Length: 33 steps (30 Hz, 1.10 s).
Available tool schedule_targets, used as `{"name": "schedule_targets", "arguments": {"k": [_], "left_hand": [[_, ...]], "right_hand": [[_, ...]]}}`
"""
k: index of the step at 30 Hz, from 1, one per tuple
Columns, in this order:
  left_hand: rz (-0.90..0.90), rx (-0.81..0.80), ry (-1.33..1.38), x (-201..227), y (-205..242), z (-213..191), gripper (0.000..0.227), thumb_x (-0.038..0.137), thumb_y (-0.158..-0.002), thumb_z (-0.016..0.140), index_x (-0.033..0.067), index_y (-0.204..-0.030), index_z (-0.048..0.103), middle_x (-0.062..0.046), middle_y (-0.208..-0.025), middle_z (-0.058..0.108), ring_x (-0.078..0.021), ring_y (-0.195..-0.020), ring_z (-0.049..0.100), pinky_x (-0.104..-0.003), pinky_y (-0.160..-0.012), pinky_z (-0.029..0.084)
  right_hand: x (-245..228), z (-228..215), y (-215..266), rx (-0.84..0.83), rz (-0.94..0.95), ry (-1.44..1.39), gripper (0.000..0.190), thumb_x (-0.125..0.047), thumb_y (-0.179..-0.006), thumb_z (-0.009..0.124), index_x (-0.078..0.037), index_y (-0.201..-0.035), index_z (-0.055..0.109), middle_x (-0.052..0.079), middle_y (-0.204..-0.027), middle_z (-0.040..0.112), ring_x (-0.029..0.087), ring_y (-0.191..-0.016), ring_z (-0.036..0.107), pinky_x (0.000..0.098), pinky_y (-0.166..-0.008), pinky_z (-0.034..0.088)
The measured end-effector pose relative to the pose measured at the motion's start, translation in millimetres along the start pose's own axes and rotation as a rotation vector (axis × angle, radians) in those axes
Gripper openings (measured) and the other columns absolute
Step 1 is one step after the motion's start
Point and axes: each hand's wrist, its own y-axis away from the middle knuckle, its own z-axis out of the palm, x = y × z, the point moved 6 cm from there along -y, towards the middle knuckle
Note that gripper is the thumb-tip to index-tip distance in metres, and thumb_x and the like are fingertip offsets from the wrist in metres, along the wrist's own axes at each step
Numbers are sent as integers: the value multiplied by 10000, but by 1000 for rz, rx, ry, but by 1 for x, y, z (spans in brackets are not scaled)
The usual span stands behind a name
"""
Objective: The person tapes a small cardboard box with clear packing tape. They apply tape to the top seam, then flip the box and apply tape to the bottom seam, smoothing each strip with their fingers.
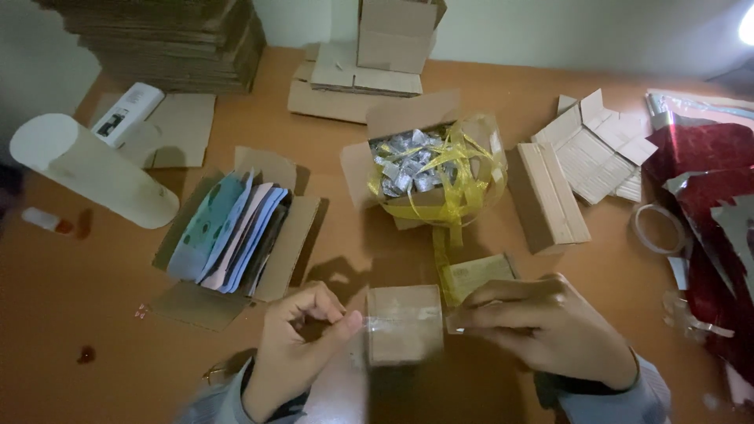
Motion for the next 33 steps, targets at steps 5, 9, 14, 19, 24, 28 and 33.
{"name": "schedule_targets", "arguments": {"k": [5,9,14,19,24,28,33], "left_hand": [[6,-5,38,1,4,2,273,96,-763,705,95,-585,499,-7,-554,499,-94,-517,422,-228,-500,373],[-87,-44,115,-2,11,4,227,69,-775,707,82,-619,543,-26,-586,549,-109,-560,490,-236,-554,408],[-51,-33,92,-1,18,6,248,73,-765,706,93,-608,514,1,-581,507,-118,-632,533,-258,-645,457],[-34,-28,49,-1,23,8,260,78,-748,712,105,-587,509,11,-572,483,-132,-673,591,-289,-732,540],[-23,-67,94,4,25,13,265,82,-782,670,101,-597,481,19,-541,425,-115,-622,528,-361,-878,572],[-19,-93,48,1,29,10,278,100,-797,679,114,-612,472,10,-554,499,-95,-561,493,-295,-785,496],[-80,-151,71,-11,29,10,261,114,-824,667,106,-631,492,3,-576,496,-77,-533,427,-229,-590,408]], "right_hand": [[0,2,9,1,-10,24,84,-117,-784,659,-158,-842,703,-50,-827,666,110,-538,610,225,-513,482],[-5,3,14,11,-37,73,73,-182,-821,627,-187,-859,688,-60,-840,658,136,-544,580,231,-490,452],[-9,6,20,13,-28,26,116,-140,-820,614,-170,-873,713,-60,-852,679,106,-576,629,222,-507,478],[-12,10,29,13,-27,56,193,-120,-857,538,-171,-888,721,-61,-857,663,99,-579,628,210,-494,456],[-12,13,35,33,-45,109,208,-146,-868,518,-178,-908,720,-73,-890,679,76,-572,641,205,-470,477],[-13,18,39,-1,-68,167,259,-84,-872,464,-173,-936,699,-50,-872,669,68,-629,651,205,-412,383],[-11,23,41,66,-125,224,297,19,-805,470,-167,-936,661,-43,-910,665,82,-651,656,214,-475,438]]}}
